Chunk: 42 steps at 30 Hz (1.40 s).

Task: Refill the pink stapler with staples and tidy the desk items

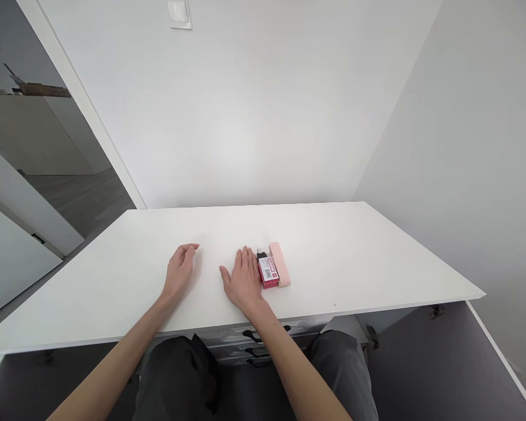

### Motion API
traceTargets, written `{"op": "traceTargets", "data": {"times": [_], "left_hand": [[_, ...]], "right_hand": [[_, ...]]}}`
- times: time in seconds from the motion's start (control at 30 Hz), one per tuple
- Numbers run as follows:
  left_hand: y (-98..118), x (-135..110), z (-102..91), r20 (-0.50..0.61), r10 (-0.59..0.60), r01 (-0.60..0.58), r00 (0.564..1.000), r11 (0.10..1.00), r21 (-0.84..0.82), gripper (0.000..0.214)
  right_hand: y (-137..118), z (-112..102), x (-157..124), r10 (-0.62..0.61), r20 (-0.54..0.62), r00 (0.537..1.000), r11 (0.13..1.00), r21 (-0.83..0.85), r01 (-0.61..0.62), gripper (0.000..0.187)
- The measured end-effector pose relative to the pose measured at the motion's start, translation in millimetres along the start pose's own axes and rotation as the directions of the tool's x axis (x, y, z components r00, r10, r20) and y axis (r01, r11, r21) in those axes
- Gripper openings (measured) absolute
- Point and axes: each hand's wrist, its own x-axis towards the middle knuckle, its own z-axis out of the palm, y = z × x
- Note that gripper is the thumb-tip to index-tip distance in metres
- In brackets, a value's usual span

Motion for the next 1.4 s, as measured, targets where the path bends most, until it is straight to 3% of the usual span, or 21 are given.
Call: {"op": "traceTargets", "data": {"times": [0.43,0.97,1.4], "left_hand": [[-2,2,1.3,0.007,0.006,-0.006,1.0,1.0,-0.001,0.028],[2,2,4.5,-0.007,0.0,0.001,1.0,0.999,0.05,0.026],[2,2,4.8,-0.005,0.004,-0.003,1.0,0.998,0.068,0.027]], "right_hand": [[62,-29,10,0.082,-0.017,0.997,0.992,-0.095,-0.083,0.081],[168,-87,24,0.103,-0.024,0.994,0.981,-0.164,-0.105,0.079],[217,-108,31,0.139,-0.074,0.988,0.971,-0.185,-0.151,0.075]]}}
